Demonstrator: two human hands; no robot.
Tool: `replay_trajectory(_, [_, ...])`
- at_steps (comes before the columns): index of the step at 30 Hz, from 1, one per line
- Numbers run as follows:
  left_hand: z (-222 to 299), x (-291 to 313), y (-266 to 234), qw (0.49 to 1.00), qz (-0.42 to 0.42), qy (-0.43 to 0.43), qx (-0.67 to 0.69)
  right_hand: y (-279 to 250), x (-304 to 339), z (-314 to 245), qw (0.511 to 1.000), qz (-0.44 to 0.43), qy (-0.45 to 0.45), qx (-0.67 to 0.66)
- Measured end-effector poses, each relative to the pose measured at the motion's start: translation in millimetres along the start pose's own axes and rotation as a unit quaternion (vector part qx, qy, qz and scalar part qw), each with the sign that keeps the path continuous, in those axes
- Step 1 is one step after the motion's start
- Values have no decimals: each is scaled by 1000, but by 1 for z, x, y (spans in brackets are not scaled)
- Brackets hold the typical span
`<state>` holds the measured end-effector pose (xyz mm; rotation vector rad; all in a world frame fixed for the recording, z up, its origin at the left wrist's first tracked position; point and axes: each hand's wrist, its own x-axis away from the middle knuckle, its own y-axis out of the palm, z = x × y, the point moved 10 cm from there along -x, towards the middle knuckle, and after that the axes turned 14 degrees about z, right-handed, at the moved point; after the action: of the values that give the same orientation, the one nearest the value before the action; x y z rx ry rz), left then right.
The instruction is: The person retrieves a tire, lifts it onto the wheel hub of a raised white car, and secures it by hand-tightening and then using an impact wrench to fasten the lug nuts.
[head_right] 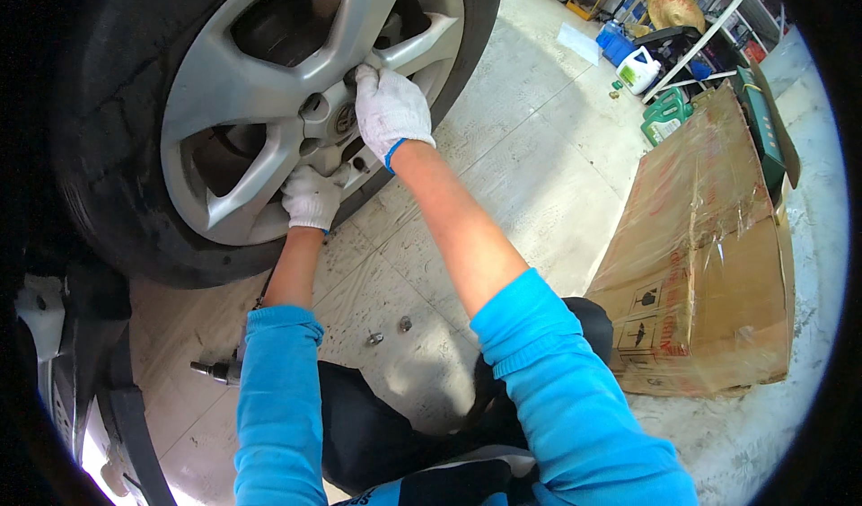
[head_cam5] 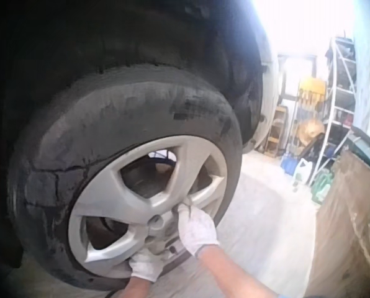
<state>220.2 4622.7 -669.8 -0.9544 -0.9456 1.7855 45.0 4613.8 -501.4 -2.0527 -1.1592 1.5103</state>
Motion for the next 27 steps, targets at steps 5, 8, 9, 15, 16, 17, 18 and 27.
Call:
replay_trajectory(5, [1,0,0,1000,18,12,-15,4,5,19,952,-126,206,-186])
replay_trajectory(8, [6,4,0,1000,-4,1,-5,-22,-13,6,989,-54,62,-122])
replay_trajectory(9, [3,3,-5,1000,-7,-5,3,-28,-16,0,993,-34,51,-104])
replay_trajectory(15, [3,2,6,998,22,36,-47,-36,-11,-12,996,-7,-31,-82])
replay_trajectory(16, [2,1,9,998,26,38,-47,-35,-10,-11,996,1,-25,-88])
replay_trajectory(17, [6,2,7,998,29,42,-45,-35,-10,-10,996,10,-18,-91])
replay_trajectory(18, [5,3,7,999,18,30,-30,-34,-9,-9,997,12,-11,-71])
replay_trajectory(27, [6,3,3,998,-18,23,-56,-34,-6,-14,999,28,3,-34])
